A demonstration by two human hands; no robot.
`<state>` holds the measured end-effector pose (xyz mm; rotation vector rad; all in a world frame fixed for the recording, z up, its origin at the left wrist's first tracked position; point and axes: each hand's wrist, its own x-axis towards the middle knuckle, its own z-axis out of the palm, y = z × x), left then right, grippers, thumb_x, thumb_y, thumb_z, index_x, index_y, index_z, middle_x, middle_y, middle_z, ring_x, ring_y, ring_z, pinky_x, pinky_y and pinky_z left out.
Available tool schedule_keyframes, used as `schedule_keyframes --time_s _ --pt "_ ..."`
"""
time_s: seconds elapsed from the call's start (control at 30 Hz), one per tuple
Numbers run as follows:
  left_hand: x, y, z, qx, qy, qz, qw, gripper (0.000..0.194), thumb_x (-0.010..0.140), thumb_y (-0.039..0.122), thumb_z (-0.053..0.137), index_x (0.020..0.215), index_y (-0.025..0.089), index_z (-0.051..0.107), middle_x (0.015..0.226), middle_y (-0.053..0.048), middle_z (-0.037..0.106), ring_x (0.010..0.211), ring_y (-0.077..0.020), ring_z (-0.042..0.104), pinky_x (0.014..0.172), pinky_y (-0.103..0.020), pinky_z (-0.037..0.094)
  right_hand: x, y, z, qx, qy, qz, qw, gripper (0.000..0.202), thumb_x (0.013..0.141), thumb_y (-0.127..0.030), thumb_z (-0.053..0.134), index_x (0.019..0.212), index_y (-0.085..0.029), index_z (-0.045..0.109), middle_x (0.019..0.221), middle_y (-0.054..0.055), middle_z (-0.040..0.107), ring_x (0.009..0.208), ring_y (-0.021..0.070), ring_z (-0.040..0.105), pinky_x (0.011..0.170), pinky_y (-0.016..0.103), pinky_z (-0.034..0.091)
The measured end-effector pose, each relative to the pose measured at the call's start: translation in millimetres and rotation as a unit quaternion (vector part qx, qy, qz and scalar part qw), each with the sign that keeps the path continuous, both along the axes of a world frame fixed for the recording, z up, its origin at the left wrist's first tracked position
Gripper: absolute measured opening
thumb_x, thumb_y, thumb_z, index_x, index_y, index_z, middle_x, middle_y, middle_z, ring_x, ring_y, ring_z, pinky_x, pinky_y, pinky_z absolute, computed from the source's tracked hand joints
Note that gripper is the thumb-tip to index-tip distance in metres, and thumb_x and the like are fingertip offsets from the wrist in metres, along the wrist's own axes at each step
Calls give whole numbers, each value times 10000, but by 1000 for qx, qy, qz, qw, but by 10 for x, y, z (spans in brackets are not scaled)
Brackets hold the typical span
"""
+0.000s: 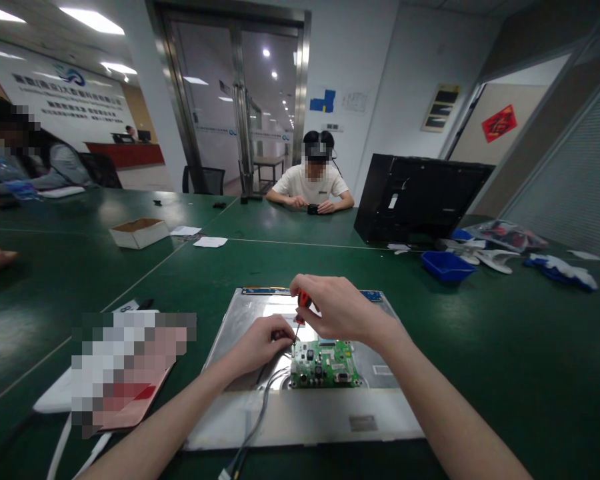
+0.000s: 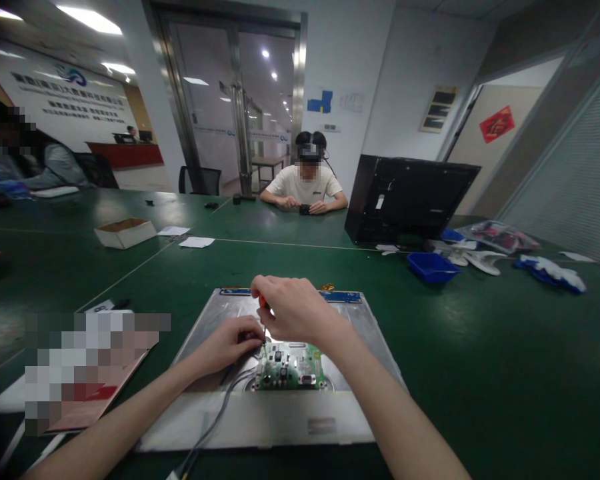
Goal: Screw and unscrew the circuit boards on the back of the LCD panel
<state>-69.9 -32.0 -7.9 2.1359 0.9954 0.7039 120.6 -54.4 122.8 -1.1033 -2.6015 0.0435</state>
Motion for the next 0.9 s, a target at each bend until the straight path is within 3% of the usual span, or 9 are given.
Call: schedule_keyframes --time_s 0.2,0.43,0.73,0.9 --pt "1 10 -14 4 15 3 1000 117 799 139 583 832 184 686 860 -23 680 817 -168 598 752 -272 460 -29 47 -53 36 -37 -36 998 206 859 -420 545 874 -215 539 768 3 650 627 122 523 523 269 203" --pt "10 11 -19 11 11 5 1000 95 789 164 600 830 177 685 836 -22 674 779 -165 592 718 -264 458 27 -14 8 -22 -5 4 1000 206 784 -201 529 989 -184 511 884 27 650 701 125 547 545 263 248" --pt "9 9 -5 7 11 3 1000 104 789 141 596 819 179 688 834 -16 673 781 -159 592 708 -250 440 -30 18 -39 34 -41 -32 998 148 854 -351 529 897 -210 522 781 3 656 618 125 520 510 268 187" --pt "-1 22 -35 8 5 -1 1000 103 796 141 598 828 179 688 833 -12 665 782 -157 592 706 -251 437 0 -25 -4 15 -23 -9 1000 150 794 -244 542 931 -192 512 841 22 657 654 128 528 521 268 218"
